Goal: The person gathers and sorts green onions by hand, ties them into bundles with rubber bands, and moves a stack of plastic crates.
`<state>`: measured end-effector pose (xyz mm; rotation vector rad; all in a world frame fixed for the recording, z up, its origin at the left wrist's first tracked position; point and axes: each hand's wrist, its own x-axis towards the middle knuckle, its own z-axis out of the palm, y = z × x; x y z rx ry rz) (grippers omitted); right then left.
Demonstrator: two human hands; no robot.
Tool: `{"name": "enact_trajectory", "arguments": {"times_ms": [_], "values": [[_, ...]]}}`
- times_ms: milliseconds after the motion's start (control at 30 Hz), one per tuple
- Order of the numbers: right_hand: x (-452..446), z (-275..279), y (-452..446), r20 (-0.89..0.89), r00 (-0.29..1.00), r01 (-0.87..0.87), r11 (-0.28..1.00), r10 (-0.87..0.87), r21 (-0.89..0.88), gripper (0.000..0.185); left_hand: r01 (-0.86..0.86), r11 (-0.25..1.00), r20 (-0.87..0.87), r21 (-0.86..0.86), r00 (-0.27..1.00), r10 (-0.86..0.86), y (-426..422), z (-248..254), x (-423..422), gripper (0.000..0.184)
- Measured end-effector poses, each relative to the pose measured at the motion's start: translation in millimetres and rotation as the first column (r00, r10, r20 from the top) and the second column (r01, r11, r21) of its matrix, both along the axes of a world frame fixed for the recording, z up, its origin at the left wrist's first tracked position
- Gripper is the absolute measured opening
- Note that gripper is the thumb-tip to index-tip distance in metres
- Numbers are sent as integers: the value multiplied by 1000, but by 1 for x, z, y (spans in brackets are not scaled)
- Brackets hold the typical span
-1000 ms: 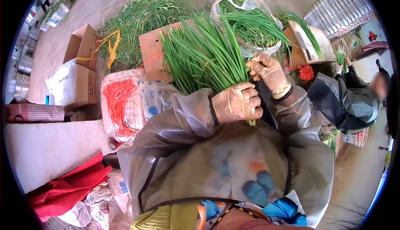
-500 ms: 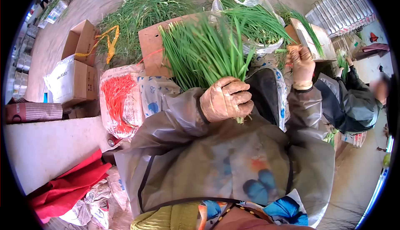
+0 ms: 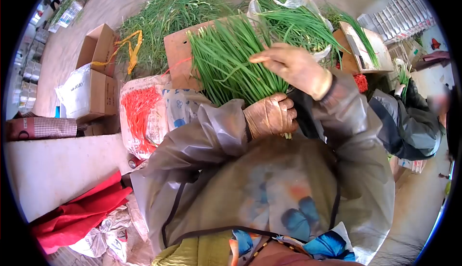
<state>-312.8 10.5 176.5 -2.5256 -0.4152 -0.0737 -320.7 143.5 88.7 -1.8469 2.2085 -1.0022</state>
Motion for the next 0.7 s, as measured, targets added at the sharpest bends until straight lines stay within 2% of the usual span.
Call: {"name": "enact_trajectory", "arguments": {"times_ms": [33, 67, 100, 133, 167, 200, 233, 267, 300, 333, 400, 433, 467, 533, 600, 633, 667, 700], "values": [[6, -5, 3, -50, 998, 26, 994, -32, -108, 25, 92, 996, -234, 10, 968, -87, 1, 5, -2, 3], [13, -14, 4, -96, 992, 54, 975, -76, -217, 31, 191, 982, -454, 0, 875, -170, 1, 8, -4, 3], [27, -29, -1, -269, 963, -18, 986, -27, -164, 33, 211, 977, -480, -38, 854, -203, 0, 10, -5, 2], [37, -45, -8, -426, 905, -58, 992, 6, -108, 35, 246, 967, -516, 72, 839, -175, -2, 9, -7, 3], [41, -51, -13, -479, 868, -143, 990, 134, 17, 29, 239, 968, -447, 81, 876, -179, -4, 2, -11, 4], [40, -65, -19, -398, 912, -115, 993, 102, -10, 26, 253, 956, -505, 148, 850, -147, -3, 3, -15, 5], [31, -50, -18, -386, 921, -101, 991, 59, -91, 25, 287, 953, -547, 99, 816, -189, 0, 10, -15, 6], [16, -42, -16, -299, 951, 40, 991, -77, -129, 25, 319, 948, -603, 7, 758, -251, 2, 11, -14, 7], [8, -49, -19, -142, 974, 141, 960, -179, -244, 21, 306, 952, -608, 27, 761, -227, 3, 11, -12, 8], [2, -56, -20, 140, 972, 228, 902, -189, -368, 18, 296, 955, -625, 22, 750, -218, 1, 13, -6, 9], [-16, -64, -32, 340, 920, 351, 795, -195, -494, 15, 316, 949, -681, -17, 691, -242, 2, 23, 0, 13], [-19, -70, -37, 433, 866, 458, 741, -248, -492, 11, 324, 946, -683, -13, 688, -244, 1, 26, 2, 13], [-21, -79, -45, 480, 821, 518, 758, -309, -397, 9, 328, 942, -709, -66, 649, -275, 3, 27, 3, 15], [-20, -102, -79, 558, 759, 634, 574, -335, -518, 12, 330, 936, -733, -119, 607, -307, 2, 31, 2, 16], [-23, -110, -125, 272, 756, 607, 483, -595, -631, 16, 465, 840, -796, -280, 377, -474, 5, 37, -5, 21], [-12, -153, -164, 329, 604, 622, 171, -726, -764, 17, 524, 804, -866, -281, 224, -448, 8, 45, -4, 15], [-13, -154, -172, 321, 571, 607, 124, -756, -785, 18, 517, 811, -871, -274, 225, -438, 9, 43, 0, 15], [-15, -151, -178, 314, 537, 586, 79, -783, -806, 19, 503, 758, -892, -416, -63, -447, 9, 40, 5, 17]]}}
